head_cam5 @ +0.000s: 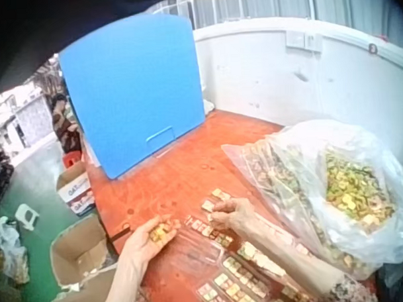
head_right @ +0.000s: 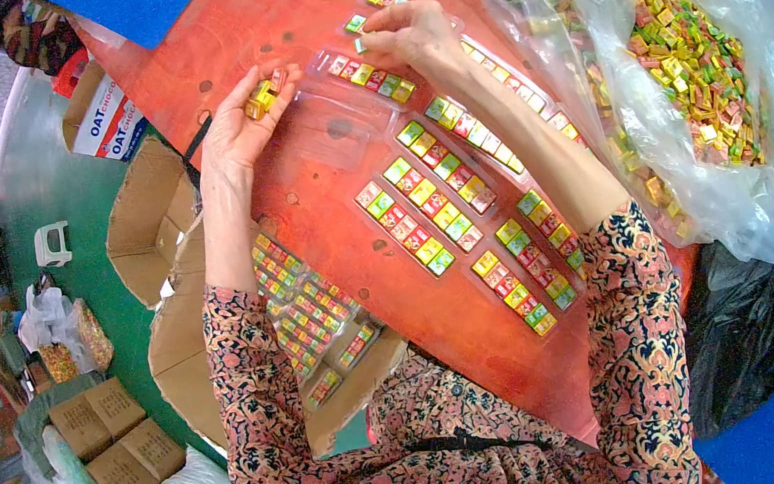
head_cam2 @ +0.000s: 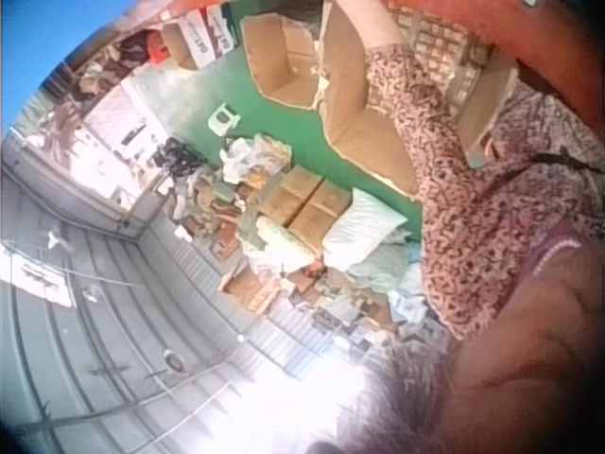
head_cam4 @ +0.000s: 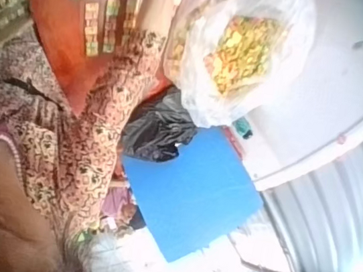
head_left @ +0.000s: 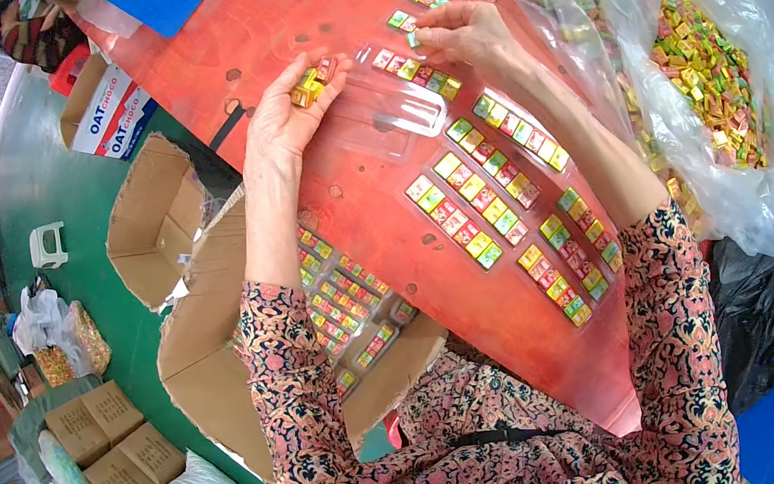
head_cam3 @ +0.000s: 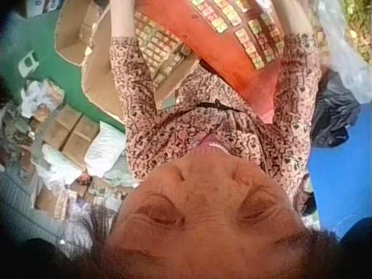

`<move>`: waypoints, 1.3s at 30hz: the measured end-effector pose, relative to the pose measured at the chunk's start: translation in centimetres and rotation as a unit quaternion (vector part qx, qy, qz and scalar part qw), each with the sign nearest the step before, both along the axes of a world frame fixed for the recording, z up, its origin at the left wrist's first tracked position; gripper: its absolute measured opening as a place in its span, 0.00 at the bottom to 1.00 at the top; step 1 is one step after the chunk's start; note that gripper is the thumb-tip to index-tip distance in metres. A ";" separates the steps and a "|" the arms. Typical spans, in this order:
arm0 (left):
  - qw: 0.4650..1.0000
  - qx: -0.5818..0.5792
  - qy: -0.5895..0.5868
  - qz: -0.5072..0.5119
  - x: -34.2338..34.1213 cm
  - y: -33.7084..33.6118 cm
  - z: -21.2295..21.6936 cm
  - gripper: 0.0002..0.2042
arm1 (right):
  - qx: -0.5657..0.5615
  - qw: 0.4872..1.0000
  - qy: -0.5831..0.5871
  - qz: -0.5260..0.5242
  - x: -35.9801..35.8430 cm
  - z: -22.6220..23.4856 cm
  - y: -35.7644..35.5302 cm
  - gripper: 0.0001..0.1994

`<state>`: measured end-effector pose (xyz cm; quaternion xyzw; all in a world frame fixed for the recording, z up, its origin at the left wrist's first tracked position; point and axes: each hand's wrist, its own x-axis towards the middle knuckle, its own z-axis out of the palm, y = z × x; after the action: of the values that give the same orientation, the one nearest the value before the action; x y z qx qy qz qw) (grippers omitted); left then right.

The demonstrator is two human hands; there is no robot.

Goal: Packing individual small snacks into plastic containers and then organizing them into a cardboard box.

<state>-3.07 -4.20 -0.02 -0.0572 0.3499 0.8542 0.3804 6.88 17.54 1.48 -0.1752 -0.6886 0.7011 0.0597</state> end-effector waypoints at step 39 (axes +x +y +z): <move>0.994 -0.072 0.074 -0.028 -0.2 3.7 2.0 0.12 | 0.160 0.975 0.127 0.083 -3.5 0.5 -1.7 0.10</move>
<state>-3.29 -0.46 1.94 -0.0114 0.4392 0.8177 0.3720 3.34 15.82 1.97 -0.0153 -0.7908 0.6009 0.1154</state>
